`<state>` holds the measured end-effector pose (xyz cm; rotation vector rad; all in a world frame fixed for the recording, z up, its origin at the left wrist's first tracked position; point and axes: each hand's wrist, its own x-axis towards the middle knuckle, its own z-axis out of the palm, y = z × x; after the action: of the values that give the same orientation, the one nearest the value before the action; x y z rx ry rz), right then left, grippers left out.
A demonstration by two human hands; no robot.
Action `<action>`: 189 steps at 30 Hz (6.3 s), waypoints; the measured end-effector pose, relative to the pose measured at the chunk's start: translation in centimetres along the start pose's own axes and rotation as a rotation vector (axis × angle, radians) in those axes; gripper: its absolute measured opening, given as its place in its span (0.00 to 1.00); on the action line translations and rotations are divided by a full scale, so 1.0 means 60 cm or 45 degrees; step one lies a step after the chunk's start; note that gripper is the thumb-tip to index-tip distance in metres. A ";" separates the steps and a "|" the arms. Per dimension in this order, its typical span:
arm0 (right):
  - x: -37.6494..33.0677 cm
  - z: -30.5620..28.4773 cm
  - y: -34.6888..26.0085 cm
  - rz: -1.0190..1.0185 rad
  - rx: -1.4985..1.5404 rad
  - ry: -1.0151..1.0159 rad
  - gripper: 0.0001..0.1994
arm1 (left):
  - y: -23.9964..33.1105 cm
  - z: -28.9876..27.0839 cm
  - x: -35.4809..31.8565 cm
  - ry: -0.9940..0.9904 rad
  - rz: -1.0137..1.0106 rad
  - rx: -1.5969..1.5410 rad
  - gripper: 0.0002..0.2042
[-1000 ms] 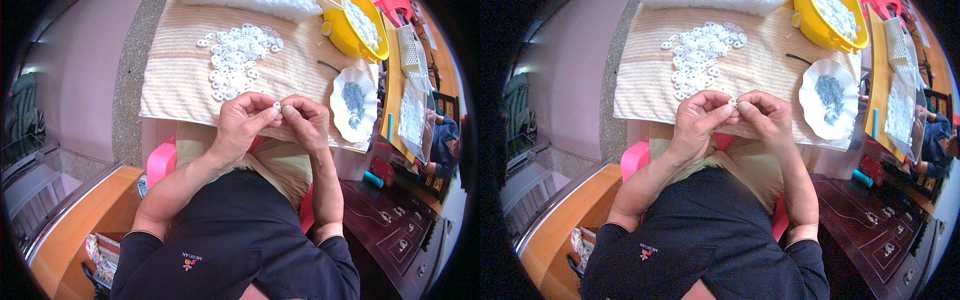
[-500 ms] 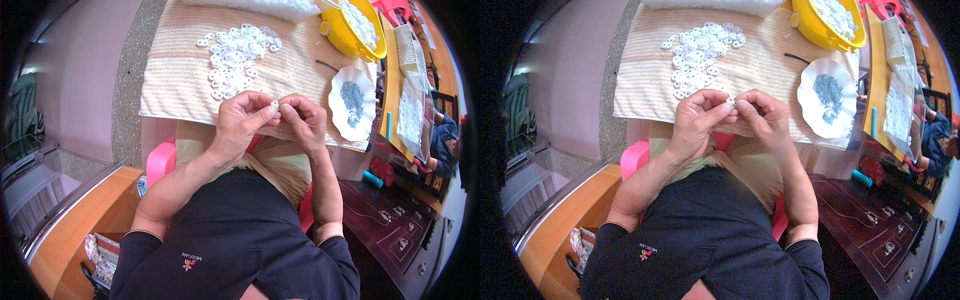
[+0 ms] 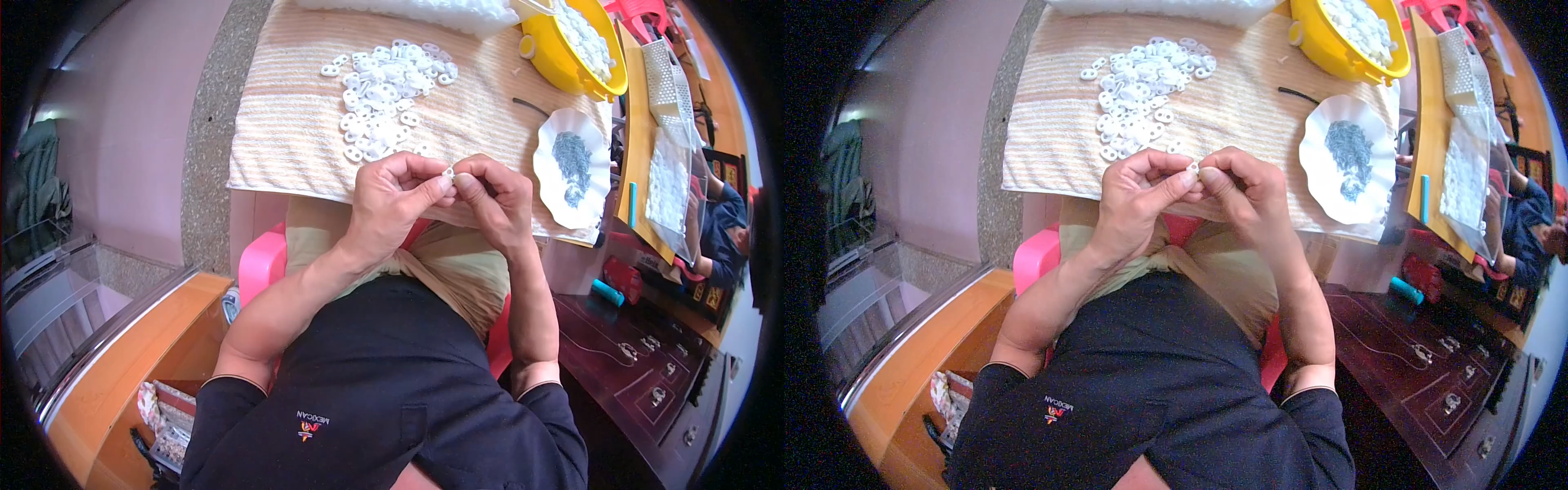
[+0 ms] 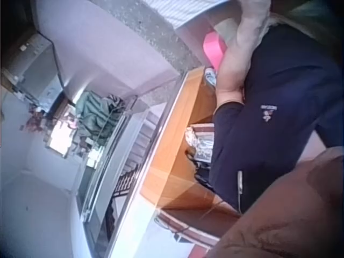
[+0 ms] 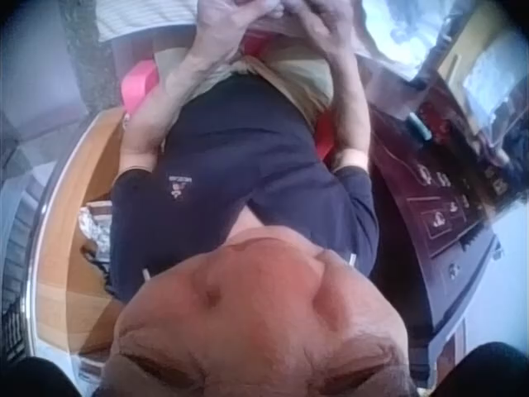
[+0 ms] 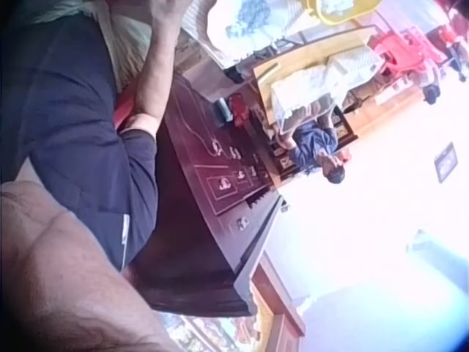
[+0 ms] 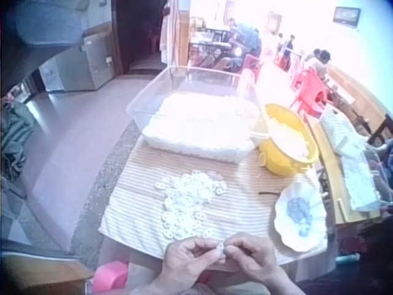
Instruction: Assembling small white plastic components by manually inserting small pieces into them.
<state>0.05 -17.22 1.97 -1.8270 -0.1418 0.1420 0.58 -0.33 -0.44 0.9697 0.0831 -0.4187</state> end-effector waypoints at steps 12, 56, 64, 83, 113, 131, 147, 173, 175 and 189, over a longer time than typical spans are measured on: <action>-0.005 -0.029 0.013 0.199 0.405 0.009 0.10 | -0.004 0.001 0.001 0.009 -0.020 -0.118 0.07; 0.130 0.026 -0.013 -0.170 -0.932 -0.125 0.09 | 0.001 0.005 -0.011 0.134 0.191 -0.292 0.06; 0.096 -0.003 0.016 0.102 -0.312 0.036 0.08 | 0.005 0.006 -0.009 0.189 0.189 -0.331 0.07; 0.019 -0.010 0.018 0.279 0.576 -0.188 0.14 | 0.000 0.009 -0.009 0.122 0.105 -0.366 0.07; 0.014 -0.021 0.031 0.154 0.569 -0.068 0.16 | 0.003 0.004 -0.002 0.155 0.027 -0.239 0.08; 0.011 -0.016 0.031 0.131 0.586 -0.034 0.16 | 0.001 0.002 -0.001 0.115 -0.006 -0.145 0.08; 0.008 -0.021 0.035 0.142 0.552 -0.063 0.17 | 0.001 0.002 0.001 0.089 -0.032 -0.124 0.08; 0.005 -0.015 0.036 0.160 0.496 -0.077 0.16 | -0.001 0.000 0.000 0.066 -0.071 -0.075 0.07; 0.005 -0.015 0.036 0.153 0.507 -0.079 0.16 | 0.000 0.000 0.000 0.068 -0.080 -0.069 0.07; 0.005 -0.015 0.031 0.171 0.491 -0.097 0.17 | 0.001 -0.001 -0.001 0.063 -0.105 -0.090 0.07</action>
<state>0.53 -18.51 0.40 -1.4460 -0.0406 0.3120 0.58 -0.25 -0.40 0.9094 0.1819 -0.4644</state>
